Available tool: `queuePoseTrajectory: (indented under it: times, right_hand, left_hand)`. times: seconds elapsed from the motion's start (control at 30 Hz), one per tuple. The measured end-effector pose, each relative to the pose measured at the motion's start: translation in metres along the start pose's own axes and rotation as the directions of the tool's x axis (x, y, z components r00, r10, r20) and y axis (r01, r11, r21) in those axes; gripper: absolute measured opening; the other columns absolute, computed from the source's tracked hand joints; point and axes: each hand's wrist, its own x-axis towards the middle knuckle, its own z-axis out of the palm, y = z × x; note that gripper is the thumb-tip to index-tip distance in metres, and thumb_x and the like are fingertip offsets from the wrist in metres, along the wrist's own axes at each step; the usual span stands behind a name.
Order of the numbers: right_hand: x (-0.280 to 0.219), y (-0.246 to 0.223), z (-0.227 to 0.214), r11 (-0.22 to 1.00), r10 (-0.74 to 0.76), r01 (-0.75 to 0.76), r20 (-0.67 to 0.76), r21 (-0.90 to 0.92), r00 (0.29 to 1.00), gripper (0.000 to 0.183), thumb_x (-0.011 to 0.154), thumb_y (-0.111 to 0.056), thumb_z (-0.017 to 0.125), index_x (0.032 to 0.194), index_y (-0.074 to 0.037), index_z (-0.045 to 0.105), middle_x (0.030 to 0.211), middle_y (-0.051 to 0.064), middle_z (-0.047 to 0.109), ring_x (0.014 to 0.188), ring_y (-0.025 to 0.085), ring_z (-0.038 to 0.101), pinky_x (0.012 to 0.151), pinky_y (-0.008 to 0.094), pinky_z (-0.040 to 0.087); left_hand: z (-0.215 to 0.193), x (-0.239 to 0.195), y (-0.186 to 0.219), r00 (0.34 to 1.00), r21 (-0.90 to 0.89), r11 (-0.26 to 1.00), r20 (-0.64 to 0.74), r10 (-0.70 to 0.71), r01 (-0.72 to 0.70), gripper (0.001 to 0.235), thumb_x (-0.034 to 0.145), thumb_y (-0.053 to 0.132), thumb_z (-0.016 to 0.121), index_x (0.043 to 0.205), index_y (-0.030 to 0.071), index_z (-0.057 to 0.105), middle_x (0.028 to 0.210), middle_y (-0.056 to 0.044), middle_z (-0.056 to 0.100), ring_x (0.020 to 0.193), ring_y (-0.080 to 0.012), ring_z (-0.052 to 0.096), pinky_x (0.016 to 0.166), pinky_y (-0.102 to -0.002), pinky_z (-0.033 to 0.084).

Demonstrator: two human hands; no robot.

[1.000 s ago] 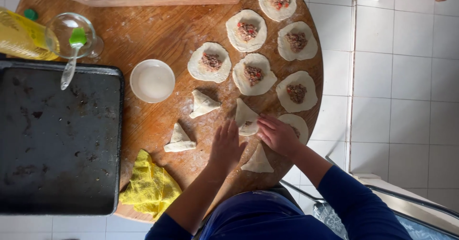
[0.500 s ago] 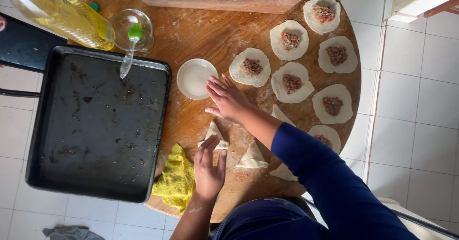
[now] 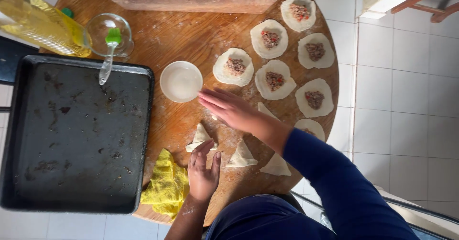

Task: Folding and sealing meat-filled dough circles into triangular pastries on a wooden table.

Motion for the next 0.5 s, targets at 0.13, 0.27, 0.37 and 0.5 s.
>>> queuePoseTrajectory:
  times: [0.13,0.27,0.37,0.5]
  right_hand:
    - [-0.110,-0.030,-0.028,0.971,0.203,-0.205,0.034,0.119,0.979,0.064,0.096,-0.030,0.068,0.150,0.000,0.050,0.161,0.016,0.043,0.153,0.031,0.039,0.127,0.047,0.032]
    - [-0.187,-0.052,-0.014,0.949,0.273,-0.297,0.205,0.102,0.940,0.087,0.090,-0.051,0.067,0.153,0.002,0.039,0.161,0.018,0.036,0.152,0.032,0.031,0.123,0.051,0.025]
    - [-0.209,-0.059,-0.002,0.922,0.320,-0.368,0.301,0.120,0.898,0.093,0.089,-0.059,0.064,0.154,0.002,0.035,0.163,0.018,0.033,0.153,0.032,0.027,0.123,0.050,0.022]
    - [-0.225,-0.060,0.005,0.906,0.372,-0.415,0.310,0.086,0.875,0.091,0.096,-0.063,0.056,0.156,0.002,0.034,0.165,0.017,0.031,0.156,0.029,0.026,0.126,0.047,0.020]
  left_hand:
    - [0.022,0.000,0.009,0.990,0.023,0.993,0.083,-0.115,0.114,0.040,0.092,0.009,0.074,0.128,0.011,0.057,0.122,-0.016,0.071,0.112,-0.0341,0.069,0.094,-0.044,0.057]
    - [0.054,-0.003,0.014,0.979,-0.010,0.993,0.164,-0.117,0.121,0.033,0.092,0.014,0.076,0.121,0.004,0.064,0.123,-0.014,0.070,0.114,-0.0333,0.068,0.097,-0.044,0.054]
    - [0.071,-0.004,0.021,0.966,-0.015,0.992,0.229,-0.121,0.128,0.035,0.091,0.016,0.075,0.122,0.006,0.064,0.124,-0.014,0.070,0.114,-0.0340,0.067,0.099,-0.045,0.051]
    - [0.089,-0.012,0.018,0.946,0.011,0.992,0.301,-0.120,0.122,0.036,0.092,0.019,0.074,0.124,0.006,0.064,0.127,-0.013,0.069,0.117,-0.0342,0.066,0.101,-0.046,0.050]
